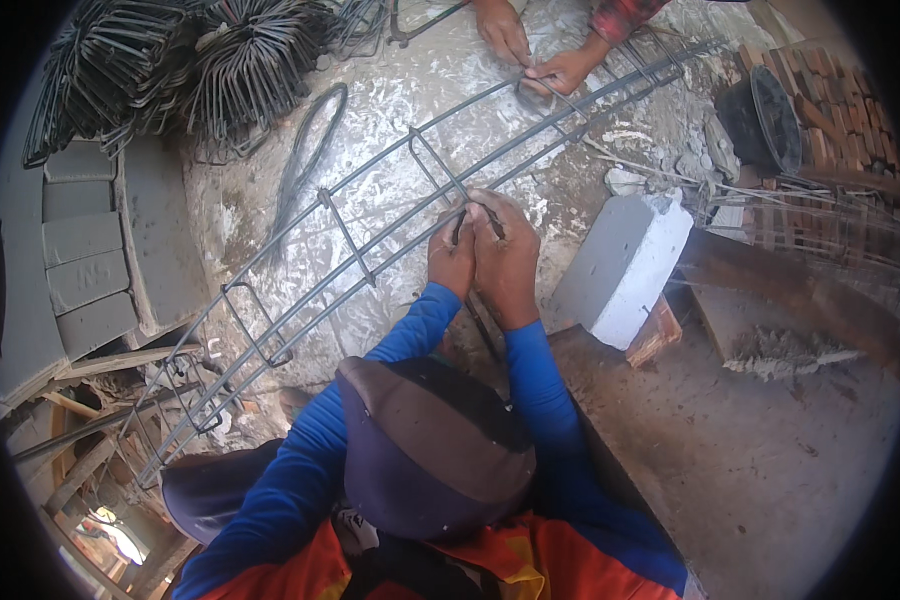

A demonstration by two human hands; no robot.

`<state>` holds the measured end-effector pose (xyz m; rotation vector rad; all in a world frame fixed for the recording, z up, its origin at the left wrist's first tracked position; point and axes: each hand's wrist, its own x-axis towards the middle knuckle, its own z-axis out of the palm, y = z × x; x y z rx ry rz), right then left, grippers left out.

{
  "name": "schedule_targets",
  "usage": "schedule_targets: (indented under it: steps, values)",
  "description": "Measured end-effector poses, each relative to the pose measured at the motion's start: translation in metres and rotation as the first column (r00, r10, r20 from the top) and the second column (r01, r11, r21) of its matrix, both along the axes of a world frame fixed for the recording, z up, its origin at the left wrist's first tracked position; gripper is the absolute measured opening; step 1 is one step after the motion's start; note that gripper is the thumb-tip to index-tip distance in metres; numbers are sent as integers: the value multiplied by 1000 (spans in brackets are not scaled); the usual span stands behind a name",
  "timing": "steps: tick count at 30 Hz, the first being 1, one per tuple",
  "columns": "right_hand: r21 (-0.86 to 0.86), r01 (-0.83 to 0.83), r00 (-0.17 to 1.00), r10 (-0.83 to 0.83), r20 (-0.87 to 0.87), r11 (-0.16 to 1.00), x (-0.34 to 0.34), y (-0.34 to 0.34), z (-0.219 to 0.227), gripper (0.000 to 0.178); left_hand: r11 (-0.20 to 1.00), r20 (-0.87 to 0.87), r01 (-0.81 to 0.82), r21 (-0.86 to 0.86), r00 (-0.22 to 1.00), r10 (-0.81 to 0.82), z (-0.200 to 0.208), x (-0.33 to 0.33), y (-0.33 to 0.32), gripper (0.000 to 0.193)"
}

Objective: The person assembles a rebar cage by tying metal stirrups onto longitudinal bars using wire and pliers. They position the stirrups, wrap the wire, and twist it tight to secure the structure.

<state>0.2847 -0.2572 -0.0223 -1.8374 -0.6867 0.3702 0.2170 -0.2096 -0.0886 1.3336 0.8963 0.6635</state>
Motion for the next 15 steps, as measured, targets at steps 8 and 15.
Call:
schedule_targets:
  steps: [8, 15]
  values:
    - [175, 426, 745, -234, -625, 888, -12, -14, -24, 27, 999, 17, -9, -48, 1000, 10, -8, 5, -2, 37]
    - [169, 537, 459, -118, -881, 826, -6, -16, -42, 35, 997, 22, 3, -76, 1000, -1, -3, 5, -3, 42]
